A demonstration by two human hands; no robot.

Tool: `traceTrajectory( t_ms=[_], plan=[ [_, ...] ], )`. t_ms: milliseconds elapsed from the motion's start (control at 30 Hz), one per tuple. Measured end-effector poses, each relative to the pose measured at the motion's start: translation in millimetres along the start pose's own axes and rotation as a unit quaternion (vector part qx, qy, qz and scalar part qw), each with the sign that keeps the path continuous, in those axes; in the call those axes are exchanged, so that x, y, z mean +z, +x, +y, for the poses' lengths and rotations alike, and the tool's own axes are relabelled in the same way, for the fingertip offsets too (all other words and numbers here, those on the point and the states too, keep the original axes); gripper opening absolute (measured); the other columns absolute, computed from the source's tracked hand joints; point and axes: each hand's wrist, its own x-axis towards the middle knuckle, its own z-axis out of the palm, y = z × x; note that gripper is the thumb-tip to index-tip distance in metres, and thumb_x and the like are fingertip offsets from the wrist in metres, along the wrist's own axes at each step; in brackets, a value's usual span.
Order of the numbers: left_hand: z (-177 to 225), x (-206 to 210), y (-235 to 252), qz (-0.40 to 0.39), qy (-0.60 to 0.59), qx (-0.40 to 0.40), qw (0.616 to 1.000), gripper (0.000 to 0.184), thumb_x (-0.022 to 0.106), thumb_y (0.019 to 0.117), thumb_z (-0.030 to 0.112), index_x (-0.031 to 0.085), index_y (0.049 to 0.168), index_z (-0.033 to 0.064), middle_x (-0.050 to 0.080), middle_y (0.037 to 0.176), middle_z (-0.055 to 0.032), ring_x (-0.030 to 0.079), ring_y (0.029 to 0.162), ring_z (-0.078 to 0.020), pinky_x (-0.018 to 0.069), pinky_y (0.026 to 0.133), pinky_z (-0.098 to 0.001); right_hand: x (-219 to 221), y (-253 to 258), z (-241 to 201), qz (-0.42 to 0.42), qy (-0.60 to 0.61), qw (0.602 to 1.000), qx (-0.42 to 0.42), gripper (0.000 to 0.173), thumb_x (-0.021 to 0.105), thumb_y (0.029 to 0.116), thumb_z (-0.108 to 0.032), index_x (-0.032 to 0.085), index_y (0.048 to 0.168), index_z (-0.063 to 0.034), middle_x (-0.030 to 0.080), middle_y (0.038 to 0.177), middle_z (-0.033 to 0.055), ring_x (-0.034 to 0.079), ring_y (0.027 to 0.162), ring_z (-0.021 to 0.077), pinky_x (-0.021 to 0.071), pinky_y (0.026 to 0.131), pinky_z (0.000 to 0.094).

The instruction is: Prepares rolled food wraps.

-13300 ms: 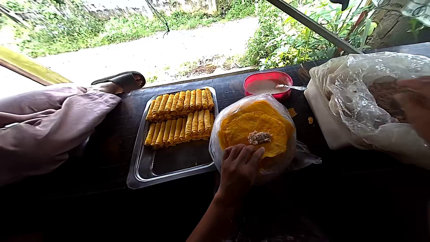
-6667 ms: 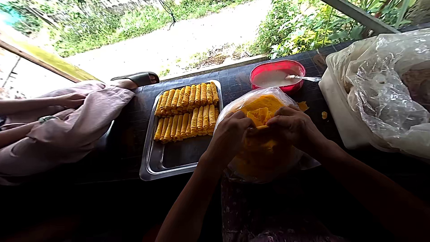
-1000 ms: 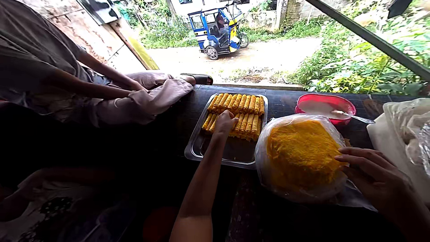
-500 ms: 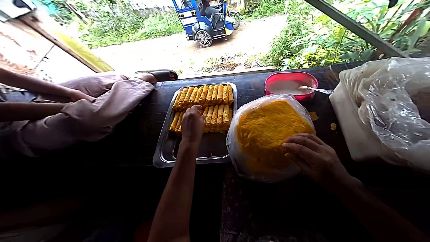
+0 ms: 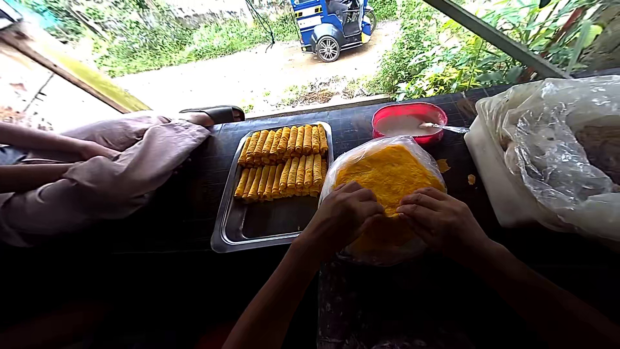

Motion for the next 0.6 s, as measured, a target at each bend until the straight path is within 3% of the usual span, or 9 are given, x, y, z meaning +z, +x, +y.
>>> traceTrajectory(
  t_ms=[200, 267, 333, 400, 467, 533, 600],
  plan=[
    [2, 0, 5, 0.015, 0.034, 0.001, 0.999, 0.021, 0.057, 0.1007, 0.02, 0.074, 0.092, 0.0112, 0.073, 0.085, -0.0015, 0.069, 0.084, -0.0171, 0.0535, 0.076, -0.0311, -1, 6, -5, 0.008, 0.004, 0.999, 0.034, 0.029, 0.053, 0.1014, -0.026, 0.077, 0.094, -0.0111, 0.077, 0.097, 0.0033, 0.072, 0.099, 0.0197, 0.0576, 0.085, 0.032],
    [5, 4, 9, 0.048, 0.065, -0.01, 0.997, 0.021, 0.056, 0.1004, 0.018, 0.071, 0.09, 0.0087, 0.07, 0.078, -0.0032, 0.068, 0.075, -0.0183, 0.0534, 0.068, -0.0306, -1, 15, -10, 0.008, -0.009, 0.998, 0.059, 0.037, 0.053, 0.1017, -0.04, 0.076, 0.099, -0.0107, 0.076, 0.091, 0.0041, 0.072, 0.089, 0.021, 0.0579, 0.074, 0.0338],
    [7, 14, 11, 0.097, 0.102, -0.024, 0.99, 0.021, 0.055, 0.1006, 0.015, 0.069, 0.087, 0.0063, 0.066, 0.073, -0.0051, 0.064, 0.067, -0.02, 0.051, 0.061, -0.0307, -1, 25, -13, -0.012, -0.022, 0.997, 0.076, 0.039, 0.056, 0.0996, -0.043, 0.076, 0.102, -0.0099, 0.072, 0.085, 0.0058, 0.07, 0.08, 0.0245, 0.0565, 0.065, 0.0379],
    [11, 24, 10, 0.139, 0.159, -0.017, 0.977, 0.017, 0.057, 0.1015, 0.014, 0.069, 0.093, 0.0061, 0.069, 0.085, -0.008, 0.068, 0.082, -0.0231, 0.0555, 0.07, -0.0341, -1, 37, -10, -0.046, -0.005, 0.995, 0.09, 0.022, 0.064, 0.097, -0.026, 0.075, 0.092, -0.0077, 0.068, 0.078, 0.0075, 0.068, 0.075, 0.0266, 0.0554, 0.061, 0.0415],
    [15, 32, 4, 0.161, 0.219, 0.011, 0.962, 0.015, 0.054, 0.1032, 0.012, 0.068, 0.108, 0.0093, 0.071, 0.108, -0.0102, 0.065, 0.105, -0.0268, 0.049, 0.088, -0.0388, -9, 54, -3, -0.091, 0.043, 0.987, 0.128, 0.013, 0.066, 0.0958, -0.012, 0.074, 0.088, -0.0038, 0.068, 0.079, 0.0104, 0.069, 0.076, 0.0283, 0.0563, 0.064, 0.048],
    [18, 37, 0, 0.156, 0.255, 0.024, 0.954, 0.021, 0.049, 0.1031, 0.007, 0.065, 0.115, 0.0144, 0.069, 0.117, -0.0078, 0.062, 0.114, -0.0252, 0.0438, 0.096, -0.0386, -20, 73, 6, -0.104, 0.068, 0.977, 0.171, 0.013, 0.065, 0.0973, -0.012, 0.073, 0.09, -0.0027, 0.069, 0.08, 0.0115, 0.069, 0.074, 0.0283, 0.0556, 0.065, 0.0516],
    [20, 37, -1, 0.12, 0.222, 0.014, 0.968, 0.024, 0.051, 0.1008, 0.003, 0.069, 0.112, 0.014, 0.072, 0.116, -0.0074, 0.066, 0.114, -0.025, 0.0487, 0.098, -0.0383, -32, 95, 17, -0.103, 0.081, 0.966, 0.224, 0.018, 0.063, 0.1007, -0.015, 0.072, 0.094, -0.0011, 0.068, 0.08, 0.0145, 0.067, 0.075, 0.0315, 0.0528, 0.068, 0.0554]
  ],
)
